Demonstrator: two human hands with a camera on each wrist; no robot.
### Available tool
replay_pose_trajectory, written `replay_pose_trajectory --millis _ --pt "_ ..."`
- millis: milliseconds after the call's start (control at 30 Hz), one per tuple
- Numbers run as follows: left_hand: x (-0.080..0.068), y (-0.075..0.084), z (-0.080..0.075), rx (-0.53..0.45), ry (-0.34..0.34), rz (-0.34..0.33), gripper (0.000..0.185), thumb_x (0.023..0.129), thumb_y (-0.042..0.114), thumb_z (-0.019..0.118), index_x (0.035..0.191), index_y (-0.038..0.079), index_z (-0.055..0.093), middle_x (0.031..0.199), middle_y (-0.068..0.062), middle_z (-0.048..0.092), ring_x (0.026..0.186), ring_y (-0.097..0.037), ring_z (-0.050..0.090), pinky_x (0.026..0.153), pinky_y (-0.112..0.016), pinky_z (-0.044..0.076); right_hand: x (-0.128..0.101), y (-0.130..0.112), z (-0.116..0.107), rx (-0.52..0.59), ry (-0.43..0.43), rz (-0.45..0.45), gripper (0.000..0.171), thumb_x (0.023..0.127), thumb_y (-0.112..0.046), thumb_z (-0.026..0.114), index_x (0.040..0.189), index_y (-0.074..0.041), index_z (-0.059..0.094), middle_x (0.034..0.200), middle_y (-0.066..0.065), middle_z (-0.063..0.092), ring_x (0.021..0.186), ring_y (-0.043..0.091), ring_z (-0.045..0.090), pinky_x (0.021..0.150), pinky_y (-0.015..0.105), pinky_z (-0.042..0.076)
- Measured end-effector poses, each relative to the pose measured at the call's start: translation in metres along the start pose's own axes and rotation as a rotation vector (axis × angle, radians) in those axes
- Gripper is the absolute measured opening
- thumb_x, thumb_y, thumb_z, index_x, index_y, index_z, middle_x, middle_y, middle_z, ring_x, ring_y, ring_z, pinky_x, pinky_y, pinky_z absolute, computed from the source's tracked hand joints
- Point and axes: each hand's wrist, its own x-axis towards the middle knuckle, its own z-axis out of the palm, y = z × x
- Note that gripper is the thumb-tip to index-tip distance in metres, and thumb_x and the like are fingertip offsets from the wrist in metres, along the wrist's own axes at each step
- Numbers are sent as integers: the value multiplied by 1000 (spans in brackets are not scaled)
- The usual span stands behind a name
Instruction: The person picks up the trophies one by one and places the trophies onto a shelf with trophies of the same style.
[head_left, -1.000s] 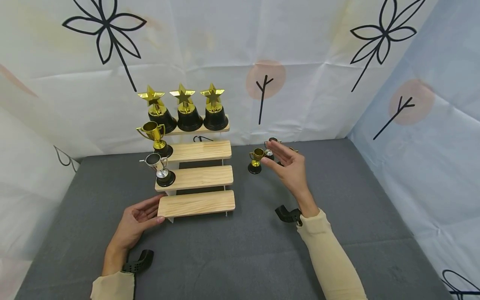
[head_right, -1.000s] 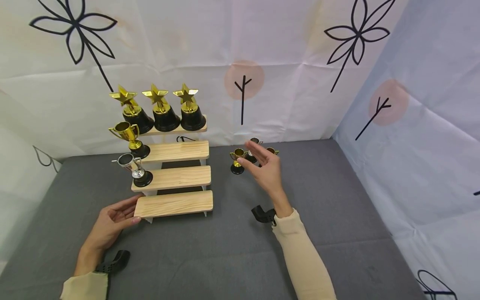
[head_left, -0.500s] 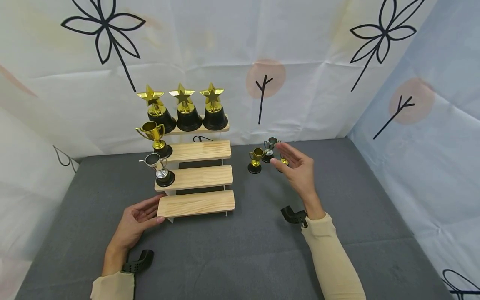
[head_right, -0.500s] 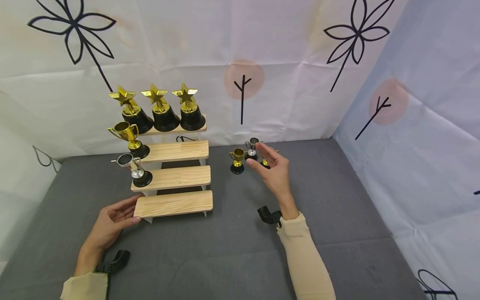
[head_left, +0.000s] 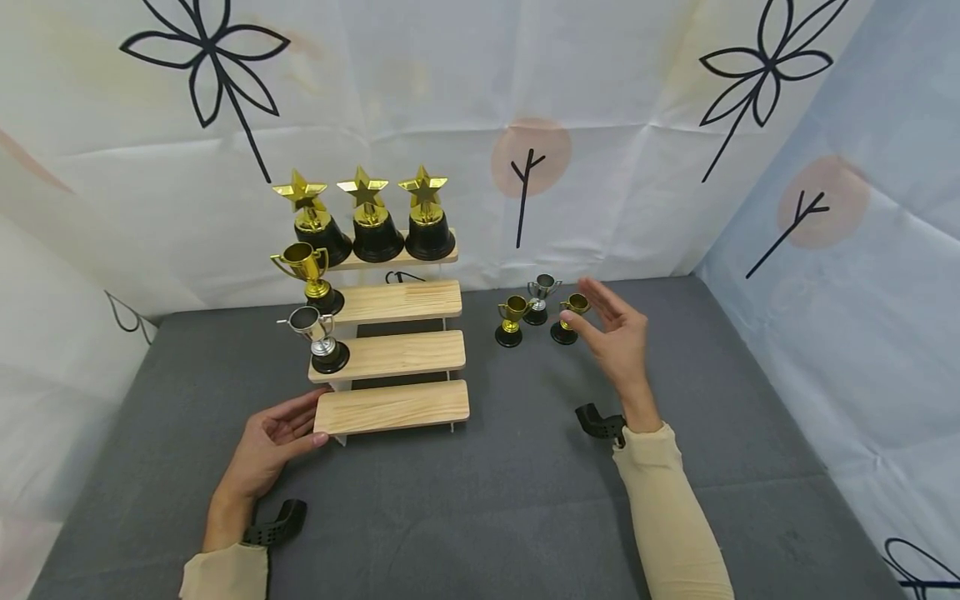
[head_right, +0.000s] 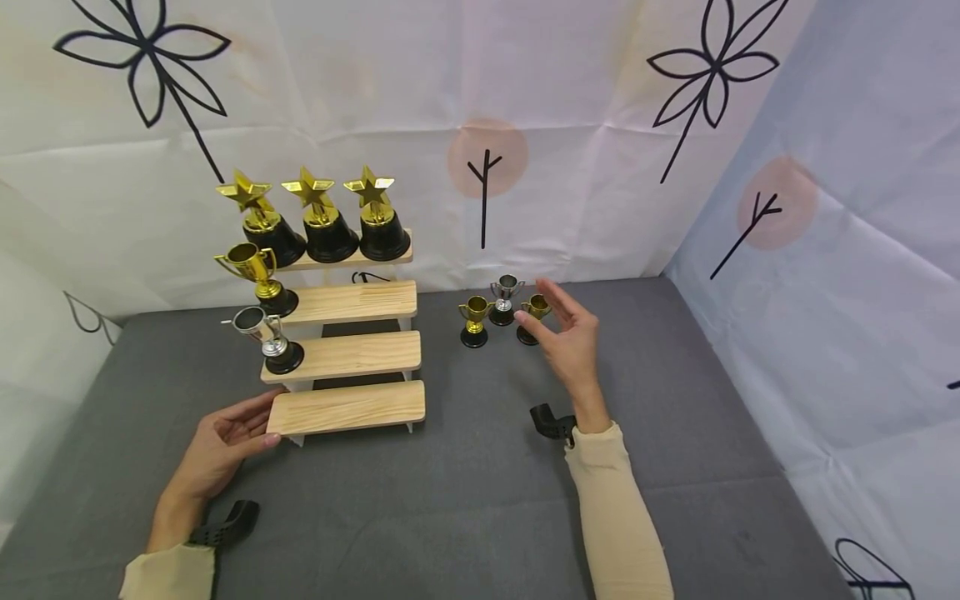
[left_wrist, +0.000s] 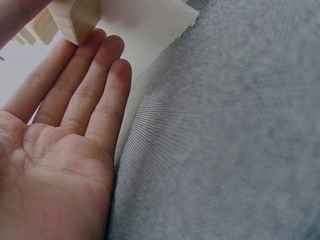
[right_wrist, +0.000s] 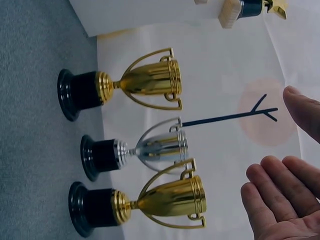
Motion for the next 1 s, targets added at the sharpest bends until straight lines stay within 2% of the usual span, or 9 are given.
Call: replay_pose_trajectory --millis 100,300,467,1000 --pt "0 -1 -1 -8 -5 2 68 81 -21 72 141 -22 40 134 9 62 120 -5 62 98 -20 52 1 1 -3 -5 19 -3 60 82 18 74 138 10 56 136 29 58 130 39 54 115 41 42" --pt "0 -2 -2 -12 -6 5 68 80 -21 72 141 -22 40 134 10 62 121 -5 61 99 -20 51 1 -13 -4 -30 46 16 58 82 18 74 136 15 53 136 33 55 131 46 51 114 49 41" --pt "0 -2 -2 -14 -6 6 68 80 -21 72 141 -22 41 134 9 62 121 -5 62 99 -20 51 0 -13 -7 -60 61 48 59 82 17 75 137 14 53 138 32 55 133 45 50 114 45 42" --pt "1 -4 -3 -8 -8 10 68 81 -21 72 141 -21 41 135 8 62 121 -6 61 99 -20 51 -6 20 -8 -134 70 241 64 84 7 79 141 12 50 142 31 52 134 42 50 114 51 41"
